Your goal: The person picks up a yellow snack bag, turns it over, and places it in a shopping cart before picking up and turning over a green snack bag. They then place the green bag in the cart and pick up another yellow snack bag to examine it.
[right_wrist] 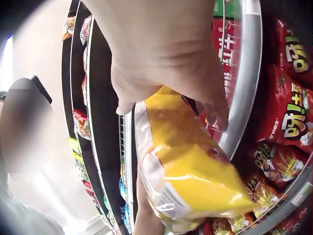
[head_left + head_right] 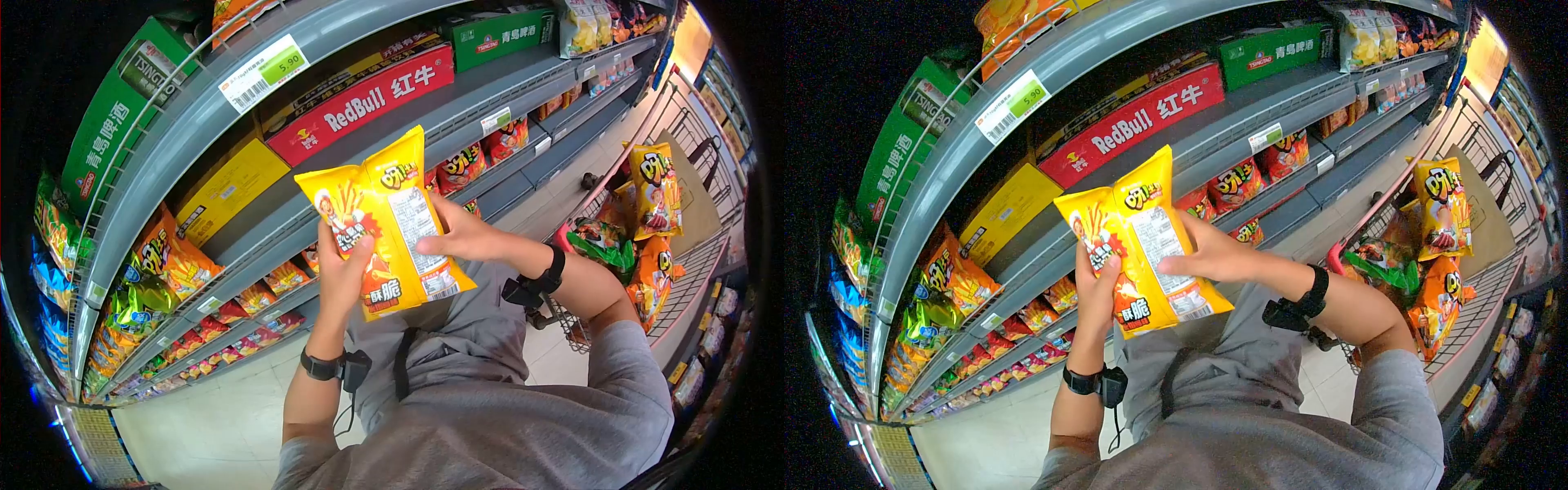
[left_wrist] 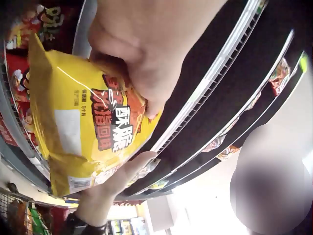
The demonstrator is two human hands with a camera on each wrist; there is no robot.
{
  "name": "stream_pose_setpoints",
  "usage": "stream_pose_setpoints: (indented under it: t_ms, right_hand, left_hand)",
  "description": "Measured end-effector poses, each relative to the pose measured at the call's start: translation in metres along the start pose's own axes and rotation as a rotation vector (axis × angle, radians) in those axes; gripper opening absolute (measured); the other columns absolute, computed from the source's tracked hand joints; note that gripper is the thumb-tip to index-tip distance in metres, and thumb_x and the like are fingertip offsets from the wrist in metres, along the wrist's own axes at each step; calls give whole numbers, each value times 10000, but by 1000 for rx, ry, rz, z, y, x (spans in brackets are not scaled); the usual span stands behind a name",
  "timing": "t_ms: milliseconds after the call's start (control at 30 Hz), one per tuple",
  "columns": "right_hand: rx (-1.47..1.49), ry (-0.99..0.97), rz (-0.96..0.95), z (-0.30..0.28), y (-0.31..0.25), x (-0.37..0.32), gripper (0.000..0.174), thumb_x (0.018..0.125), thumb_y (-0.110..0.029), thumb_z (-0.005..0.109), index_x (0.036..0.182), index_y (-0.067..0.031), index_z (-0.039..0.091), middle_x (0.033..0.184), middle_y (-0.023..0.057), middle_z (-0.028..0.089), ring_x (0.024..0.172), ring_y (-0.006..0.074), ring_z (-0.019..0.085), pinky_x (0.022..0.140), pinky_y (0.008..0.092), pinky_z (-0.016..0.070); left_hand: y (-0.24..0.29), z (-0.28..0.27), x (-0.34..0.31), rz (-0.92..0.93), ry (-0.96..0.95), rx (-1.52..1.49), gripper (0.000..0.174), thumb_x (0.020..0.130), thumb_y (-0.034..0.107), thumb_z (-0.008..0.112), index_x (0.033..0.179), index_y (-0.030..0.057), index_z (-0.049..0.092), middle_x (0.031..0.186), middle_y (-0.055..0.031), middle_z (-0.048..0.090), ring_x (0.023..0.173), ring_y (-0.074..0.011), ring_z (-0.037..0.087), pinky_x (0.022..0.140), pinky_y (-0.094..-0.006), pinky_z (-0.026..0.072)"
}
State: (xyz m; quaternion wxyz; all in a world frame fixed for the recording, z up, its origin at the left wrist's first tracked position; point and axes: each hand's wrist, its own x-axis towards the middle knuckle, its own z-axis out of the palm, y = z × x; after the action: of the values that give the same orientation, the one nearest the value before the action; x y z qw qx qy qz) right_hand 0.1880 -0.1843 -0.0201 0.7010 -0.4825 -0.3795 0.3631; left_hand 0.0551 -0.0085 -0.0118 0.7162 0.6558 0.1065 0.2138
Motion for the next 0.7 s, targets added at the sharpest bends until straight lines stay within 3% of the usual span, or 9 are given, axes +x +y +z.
stream_pose_setpoints:
  t_ms: [67,100,233,367,600,700]
  right_hand:
    - [-7,72,138,5,-6,-1,660,860,-217,719,1375,-3,367,1257,123,566,1138,180,560,961,329,463]
    - [23,128,123,9,-10,0,576,883,-208,684,1346,1,412,1201,108,604,1068,165,601,908,320,499]
    - [288,188,196,1,-7,3,516,925,-247,634,1332,-4,430,1199,104,607,1026,160,633,859,307,532]
    - [400,183,255,2,-9,3,529,922,-251,639,1335,-3,421,1197,114,610,1045,180,634,883,327,534]
    - [372,160,286,-1,-9,3,532,920,-201,631,1355,-14,389,1229,122,597,1064,208,636,884,351,544]
    - [422,214,233,-3,-10,5,524,918,-188,628,1355,-26,386,1238,126,591,1055,215,640,873,355,550]
  left_hand:
    - [-1,-1,2,-44,-7,-61,569,895,181,655,1349,34,345,1261,-104,522,1140,-171,538,975,-320,440]
    - [-3,-2,1,-65,-38,-65,595,898,177,648,1374,30,322,1282,-109,509,1160,-176,523,986,-321,429]
    - [-5,-4,-2,-149,-200,24,701,903,138,625,1464,10,226,1364,-125,459,1227,-189,473,1027,-327,392]
    - [3,1,-1,-247,-173,-55,695,890,134,642,1447,2,248,1352,-133,467,1218,-188,480,1014,-325,410]
    - [-1,2,4,-237,-124,-97,735,881,148,662,1454,-7,229,1369,-150,447,1216,-197,488,1008,-319,416]
    - [1,-1,5,-143,-200,-36,767,875,128,652,1478,27,190,1388,-146,435,1216,-207,499,934,-311,485]
